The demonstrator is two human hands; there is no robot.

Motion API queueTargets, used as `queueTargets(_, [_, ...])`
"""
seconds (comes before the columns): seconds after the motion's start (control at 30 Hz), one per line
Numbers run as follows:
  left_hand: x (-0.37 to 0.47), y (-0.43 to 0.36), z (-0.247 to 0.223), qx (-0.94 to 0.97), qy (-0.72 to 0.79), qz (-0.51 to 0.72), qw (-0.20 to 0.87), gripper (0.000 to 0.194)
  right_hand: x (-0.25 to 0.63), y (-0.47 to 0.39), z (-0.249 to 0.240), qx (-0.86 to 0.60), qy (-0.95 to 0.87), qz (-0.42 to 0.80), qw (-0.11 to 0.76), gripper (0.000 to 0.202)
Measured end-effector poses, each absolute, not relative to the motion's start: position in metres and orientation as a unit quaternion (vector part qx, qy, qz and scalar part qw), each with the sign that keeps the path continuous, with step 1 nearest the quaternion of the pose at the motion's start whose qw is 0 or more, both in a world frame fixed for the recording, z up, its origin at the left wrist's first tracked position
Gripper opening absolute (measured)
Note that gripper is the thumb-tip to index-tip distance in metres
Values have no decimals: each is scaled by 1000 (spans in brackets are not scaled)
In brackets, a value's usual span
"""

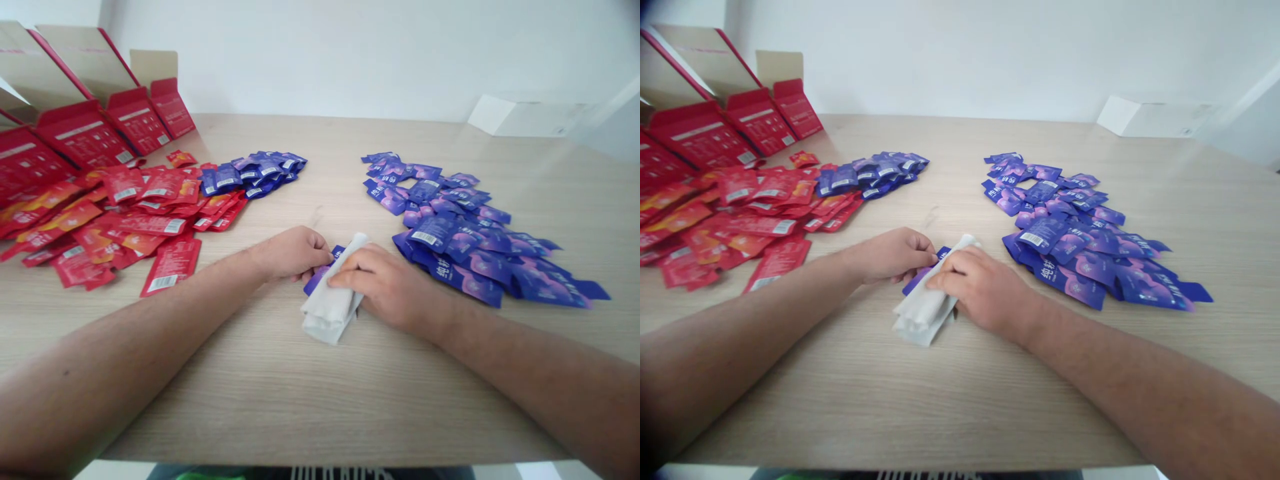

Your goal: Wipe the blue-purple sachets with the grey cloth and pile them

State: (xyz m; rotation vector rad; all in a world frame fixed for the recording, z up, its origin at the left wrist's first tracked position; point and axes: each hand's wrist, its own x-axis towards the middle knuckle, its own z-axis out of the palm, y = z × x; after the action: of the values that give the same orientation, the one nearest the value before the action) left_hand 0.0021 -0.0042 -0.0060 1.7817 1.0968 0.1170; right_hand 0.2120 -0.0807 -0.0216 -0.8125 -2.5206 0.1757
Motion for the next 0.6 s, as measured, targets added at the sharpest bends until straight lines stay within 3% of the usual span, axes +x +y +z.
queueTargets(0.1, [2, -5, -5, 739, 452, 49, 497, 16, 212, -82, -20, -276, -933, 68, 222, 27])
queueTargets(0.3, [3, -7, -3, 735, 461, 46, 496, 15, 221, -71, -26, -341, -900, 63, 264, 37])
queueTargets(0.47, [4, -8, -2, 738, 448, 45, 503, 14, 213, -80, -22, -266, -929, 86, 243, 26])
queueTargets(0.6, [5, -9, -2, 734, 457, 39, 500, 13, 218, -73, -27, -327, -903, 73, 268, 35])
